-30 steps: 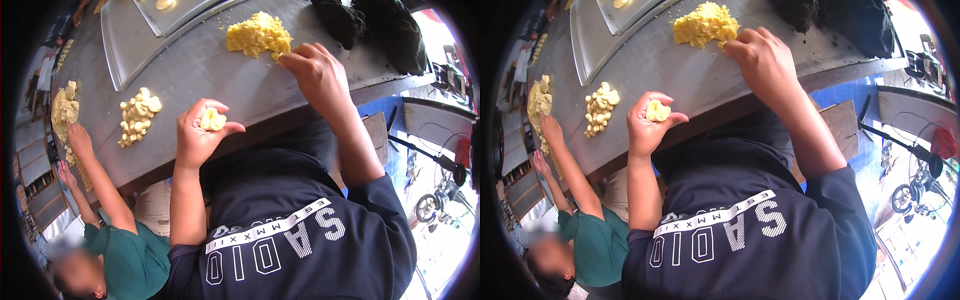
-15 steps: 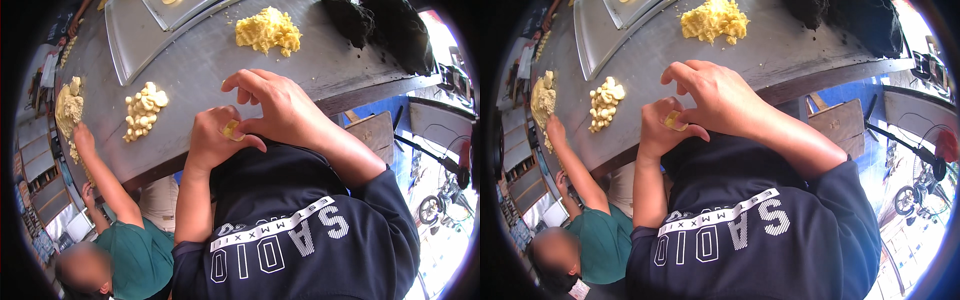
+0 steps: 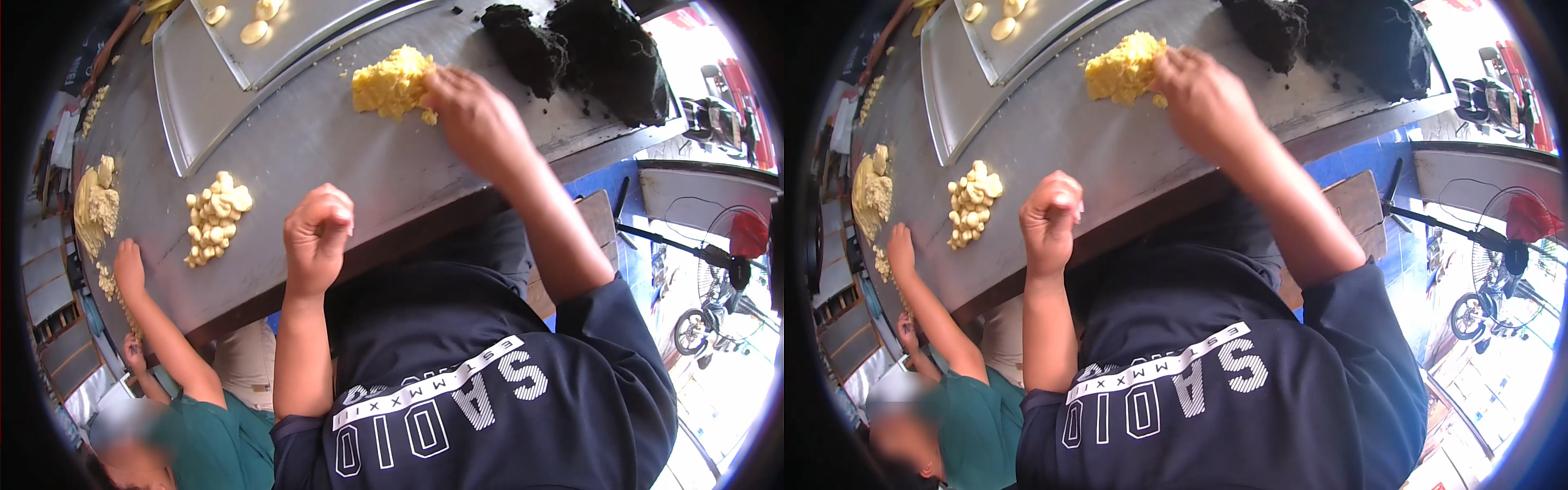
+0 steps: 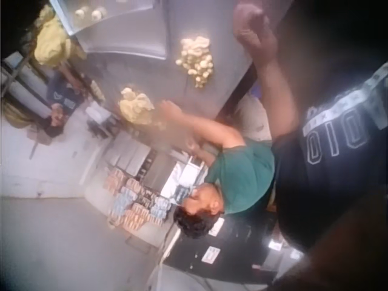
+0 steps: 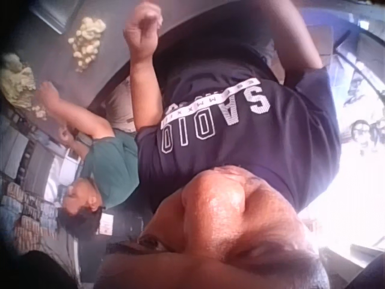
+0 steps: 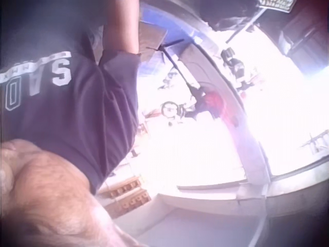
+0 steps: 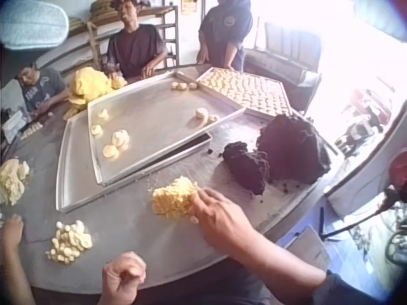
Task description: The person shapes pieces of yellow dough into balls and place them onto a metal baking tray.
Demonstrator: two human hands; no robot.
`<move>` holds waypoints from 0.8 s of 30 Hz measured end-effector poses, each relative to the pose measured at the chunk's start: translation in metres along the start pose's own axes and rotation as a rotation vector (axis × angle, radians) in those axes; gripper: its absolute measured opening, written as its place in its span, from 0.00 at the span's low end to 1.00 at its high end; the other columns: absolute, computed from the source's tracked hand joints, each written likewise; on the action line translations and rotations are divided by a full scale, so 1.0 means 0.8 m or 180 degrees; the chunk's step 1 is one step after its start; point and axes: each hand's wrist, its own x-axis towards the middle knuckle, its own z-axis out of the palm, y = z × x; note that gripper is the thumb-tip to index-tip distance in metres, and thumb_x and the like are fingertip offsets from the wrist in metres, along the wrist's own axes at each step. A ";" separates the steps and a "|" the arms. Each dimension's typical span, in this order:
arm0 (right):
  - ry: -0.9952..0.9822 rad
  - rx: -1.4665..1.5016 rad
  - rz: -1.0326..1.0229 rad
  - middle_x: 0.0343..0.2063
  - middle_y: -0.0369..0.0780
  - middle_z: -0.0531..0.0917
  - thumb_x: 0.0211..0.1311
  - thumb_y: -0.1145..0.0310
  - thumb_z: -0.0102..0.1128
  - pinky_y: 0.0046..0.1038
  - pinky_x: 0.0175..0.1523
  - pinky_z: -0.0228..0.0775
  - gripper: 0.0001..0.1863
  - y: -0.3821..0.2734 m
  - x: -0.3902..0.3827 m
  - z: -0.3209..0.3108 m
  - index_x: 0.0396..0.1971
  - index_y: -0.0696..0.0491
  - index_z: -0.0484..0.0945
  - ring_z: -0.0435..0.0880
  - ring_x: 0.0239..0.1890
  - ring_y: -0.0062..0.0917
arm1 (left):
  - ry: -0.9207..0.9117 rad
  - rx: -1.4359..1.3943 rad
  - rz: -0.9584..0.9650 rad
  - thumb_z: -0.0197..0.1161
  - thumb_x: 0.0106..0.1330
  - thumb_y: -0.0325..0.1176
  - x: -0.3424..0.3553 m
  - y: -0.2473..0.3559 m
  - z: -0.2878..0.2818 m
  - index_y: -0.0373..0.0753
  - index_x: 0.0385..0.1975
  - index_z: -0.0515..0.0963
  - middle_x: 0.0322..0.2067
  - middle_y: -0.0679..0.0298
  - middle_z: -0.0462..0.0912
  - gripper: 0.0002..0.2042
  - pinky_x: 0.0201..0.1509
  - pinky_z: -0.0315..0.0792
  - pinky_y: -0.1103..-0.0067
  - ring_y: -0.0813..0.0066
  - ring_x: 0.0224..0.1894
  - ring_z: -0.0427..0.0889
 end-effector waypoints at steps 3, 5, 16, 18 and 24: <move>-0.0389 0.0240 0.0187 0.57 0.49 0.92 0.73 0.71 0.65 0.41 0.67 0.85 0.16 -0.047 -0.019 -0.031 0.57 0.56 0.86 0.90 0.63 0.46 | 0.0161 -0.0383 -0.0486 0.77 0.80 0.41 -0.002 0.008 -0.014 0.40 0.31 0.77 0.31 0.66 0.78 0.18 0.42 0.68 0.81 0.80 0.37 0.75; -0.0702 0.0540 0.0099 0.54 0.46 0.93 0.72 0.72 0.68 0.41 0.63 0.86 0.14 -0.061 -0.023 -0.049 0.55 0.53 0.89 0.92 0.58 0.45 | 0.0134 -0.0193 -0.0368 0.79 0.78 0.41 -0.001 0.017 -0.009 0.40 0.30 0.78 0.32 0.66 0.80 0.19 0.43 0.69 0.81 0.80 0.38 0.76; -0.0533 0.0750 -0.0601 0.56 0.42 0.91 0.70 0.75 0.69 0.41 0.60 0.87 0.12 -0.022 0.008 -0.034 0.50 0.52 0.92 0.90 0.59 0.41 | 0.0060 -0.0453 -0.0146 0.60 0.92 0.46 -0.008 0.011 -0.020 0.39 0.32 0.79 0.32 0.62 0.82 0.22 0.31 0.71 0.77 0.77 0.31 0.77; -0.1223 0.1156 -0.0809 0.56 0.40 0.90 0.71 0.73 0.69 0.40 0.59 0.88 0.10 -0.013 0.016 -0.050 0.49 0.52 0.92 0.90 0.58 0.39 | 0.0171 0.0157 -0.0961 0.57 0.93 0.45 -0.007 0.042 -0.019 0.39 0.36 0.80 0.40 0.61 0.83 0.21 0.36 0.74 0.76 0.74 0.36 0.79; -0.1233 0.0554 -0.0999 0.53 0.38 0.90 0.68 0.71 0.69 0.38 0.57 0.89 0.12 -0.031 0.011 -0.073 0.48 0.53 0.91 0.91 0.56 0.36 | -0.0510 0.2965 0.0043 0.77 0.73 0.20 -0.011 0.062 -0.022 0.35 0.55 0.90 0.68 0.53 0.88 0.13 0.63 0.87 0.67 0.61 0.59 0.92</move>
